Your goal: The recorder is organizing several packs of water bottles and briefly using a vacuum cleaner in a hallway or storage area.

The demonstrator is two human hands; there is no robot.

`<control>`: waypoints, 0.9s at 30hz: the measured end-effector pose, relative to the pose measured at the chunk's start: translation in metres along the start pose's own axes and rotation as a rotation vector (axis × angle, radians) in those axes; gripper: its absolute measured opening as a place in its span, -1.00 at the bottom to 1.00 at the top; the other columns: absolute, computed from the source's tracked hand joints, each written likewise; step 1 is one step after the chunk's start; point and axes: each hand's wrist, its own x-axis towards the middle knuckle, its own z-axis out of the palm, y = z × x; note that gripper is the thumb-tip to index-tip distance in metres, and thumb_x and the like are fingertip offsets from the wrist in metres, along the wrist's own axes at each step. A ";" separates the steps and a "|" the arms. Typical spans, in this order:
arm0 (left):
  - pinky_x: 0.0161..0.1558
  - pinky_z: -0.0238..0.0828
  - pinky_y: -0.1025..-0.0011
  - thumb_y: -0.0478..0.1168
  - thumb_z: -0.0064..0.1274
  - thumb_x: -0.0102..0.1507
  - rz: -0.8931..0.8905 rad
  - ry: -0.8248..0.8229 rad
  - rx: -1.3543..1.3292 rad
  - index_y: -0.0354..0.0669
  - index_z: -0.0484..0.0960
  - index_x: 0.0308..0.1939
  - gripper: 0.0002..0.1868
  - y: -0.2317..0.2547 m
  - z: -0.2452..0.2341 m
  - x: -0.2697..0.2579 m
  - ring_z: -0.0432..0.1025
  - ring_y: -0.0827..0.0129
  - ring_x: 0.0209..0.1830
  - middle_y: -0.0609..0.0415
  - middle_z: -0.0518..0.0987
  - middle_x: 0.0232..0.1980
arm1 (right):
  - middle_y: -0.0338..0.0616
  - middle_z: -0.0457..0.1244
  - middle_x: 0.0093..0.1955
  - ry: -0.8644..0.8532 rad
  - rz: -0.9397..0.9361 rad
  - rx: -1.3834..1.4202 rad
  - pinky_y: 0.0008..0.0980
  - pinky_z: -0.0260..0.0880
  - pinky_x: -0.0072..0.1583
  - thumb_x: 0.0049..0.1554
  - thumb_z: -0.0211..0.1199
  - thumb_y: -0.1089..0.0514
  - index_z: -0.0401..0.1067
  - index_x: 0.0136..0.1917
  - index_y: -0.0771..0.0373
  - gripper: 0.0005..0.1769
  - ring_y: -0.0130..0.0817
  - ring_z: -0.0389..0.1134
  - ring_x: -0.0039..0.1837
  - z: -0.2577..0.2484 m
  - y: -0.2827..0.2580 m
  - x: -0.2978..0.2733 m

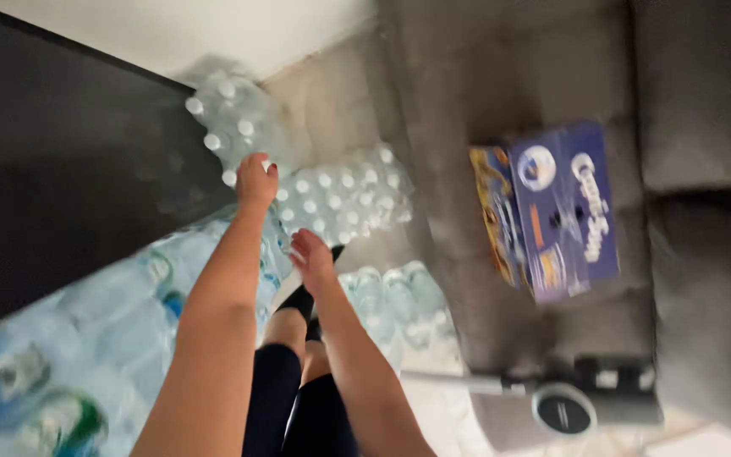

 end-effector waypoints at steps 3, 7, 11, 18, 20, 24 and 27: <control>0.29 0.24 0.00 -0.14 0.18 0.27 0.076 0.013 0.049 -0.19 0.55 0.21 -0.55 -0.015 -0.009 0.047 0.29 -0.19 0.32 -0.24 0.42 0.35 | -0.14 0.32 0.25 -0.040 0.116 0.069 -0.10 0.34 0.21 0.21 0.20 -0.04 0.38 0.30 0.14 -0.56 -0.22 0.29 0.26 0.028 0.013 0.056; 0.41 0.19 0.02 -0.10 0.23 0.28 0.109 0.055 0.083 -0.20 0.48 0.28 -0.46 -0.036 0.000 0.131 0.20 -0.16 0.46 -0.21 0.28 0.50 | -0.15 0.17 0.48 -0.036 0.172 0.096 -0.04 0.23 0.37 0.15 0.24 -0.06 0.25 0.46 0.07 -0.35 -0.21 0.15 0.48 0.071 0.016 0.132; 0.40 0.09 0.00 -0.01 0.22 0.26 0.085 -0.018 0.131 -0.22 0.35 0.40 -0.28 -0.049 0.005 0.195 0.01 -0.15 0.57 -0.22 0.09 0.59 | -0.20 -0.18 0.69 -0.030 0.231 0.157 -0.01 0.04 0.52 0.17 0.30 -0.18 -0.10 0.67 0.01 -0.04 -0.27 -0.22 0.69 0.105 0.021 0.187; 0.39 -0.12 -0.20 0.47 -0.11 0.32 -0.026 -0.224 0.290 -0.27 0.30 0.49 -0.03 -0.062 -0.017 0.235 0.18 -0.02 0.46 -0.27 0.37 0.42 | -0.07 0.07 0.49 -0.110 0.291 0.235 0.01 0.15 0.46 0.07 0.37 -0.31 0.04 0.55 -0.03 -0.05 -0.16 0.07 0.52 0.111 0.024 0.244; 0.39 -0.04 -0.13 0.52 -0.07 0.25 -0.084 -0.275 0.328 -0.27 0.42 0.40 -0.01 -0.037 -0.031 0.230 0.24 0.02 0.44 -0.19 0.46 0.36 | -0.01 0.07 0.44 -0.049 0.311 0.274 -0.02 0.22 0.44 0.09 0.39 -0.29 0.06 0.50 -0.04 -0.12 -0.12 0.12 0.42 0.106 0.020 0.250; 0.29 0.12 -0.05 0.59 -0.03 0.14 -0.157 -0.372 0.402 -0.22 0.65 0.17 -0.03 -0.031 -0.030 0.226 0.32 0.04 0.38 -0.15 0.59 0.22 | -0.02 0.12 0.26 0.076 0.393 0.422 -0.10 0.39 0.34 0.19 0.46 -0.22 0.07 0.38 0.11 -0.23 -0.14 0.25 0.23 0.090 0.025 0.256; 0.17 0.22 -0.01 0.67 0.02 0.11 -0.049 -0.323 0.414 -0.28 0.70 0.02 0.02 -0.037 -0.010 0.219 0.38 -0.01 0.27 -0.21 0.59 0.15 | -0.02 0.27 -0.12 -0.063 0.476 0.537 -0.24 0.28 -0.08 0.01 0.52 -0.43 0.28 0.04 0.30 -0.18 -0.16 0.21 -0.16 0.054 0.041 0.265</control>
